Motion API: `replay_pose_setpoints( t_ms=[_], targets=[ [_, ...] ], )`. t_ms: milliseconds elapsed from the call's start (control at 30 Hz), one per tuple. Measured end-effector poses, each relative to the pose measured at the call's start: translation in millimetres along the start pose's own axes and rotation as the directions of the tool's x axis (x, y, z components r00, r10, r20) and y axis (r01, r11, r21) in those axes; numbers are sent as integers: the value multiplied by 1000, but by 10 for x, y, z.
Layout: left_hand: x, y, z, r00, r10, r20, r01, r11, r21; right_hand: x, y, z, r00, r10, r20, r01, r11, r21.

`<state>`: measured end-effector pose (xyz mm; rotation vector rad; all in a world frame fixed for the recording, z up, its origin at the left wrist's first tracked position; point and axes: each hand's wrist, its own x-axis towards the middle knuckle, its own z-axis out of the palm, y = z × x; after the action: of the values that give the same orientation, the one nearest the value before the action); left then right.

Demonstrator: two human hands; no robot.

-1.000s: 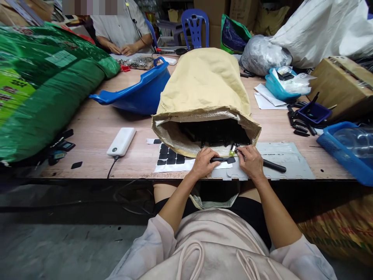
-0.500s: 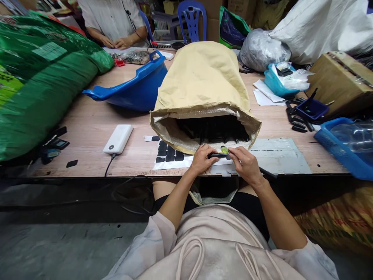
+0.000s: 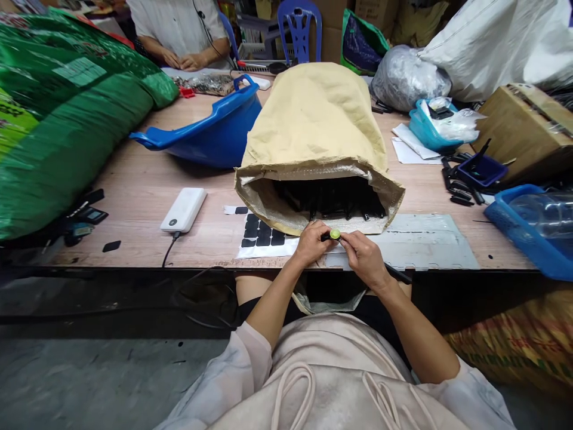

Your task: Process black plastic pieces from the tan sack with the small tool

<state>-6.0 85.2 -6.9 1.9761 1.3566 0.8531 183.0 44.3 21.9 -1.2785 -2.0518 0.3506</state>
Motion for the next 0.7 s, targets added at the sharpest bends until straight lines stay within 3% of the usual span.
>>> replay_pose_setpoints(
  t_ms=[200, 400, 533, 700],
  targets=[
    [-3, 0, 12, 1000, -10, -11, 10, 1000, -1, 8, 24, -131, 994, 29, -103, -26, 999, 29],
    [-2, 31, 7, 1000, -20, -21, 20, 1000, 4, -79, 78, -127, 998, 36, -51, -37, 999, -19],
    [0, 44, 17, 1000, -16, -27, 16, 1000, 12, -42, 162, -175, 995, 30, -100, -33, 999, -29],
    [4, 35, 51, 999, -20, -42, 21, 999, 29, 87, 478, -258, 993, 6, -120, -38, 963, -266]
  ],
)
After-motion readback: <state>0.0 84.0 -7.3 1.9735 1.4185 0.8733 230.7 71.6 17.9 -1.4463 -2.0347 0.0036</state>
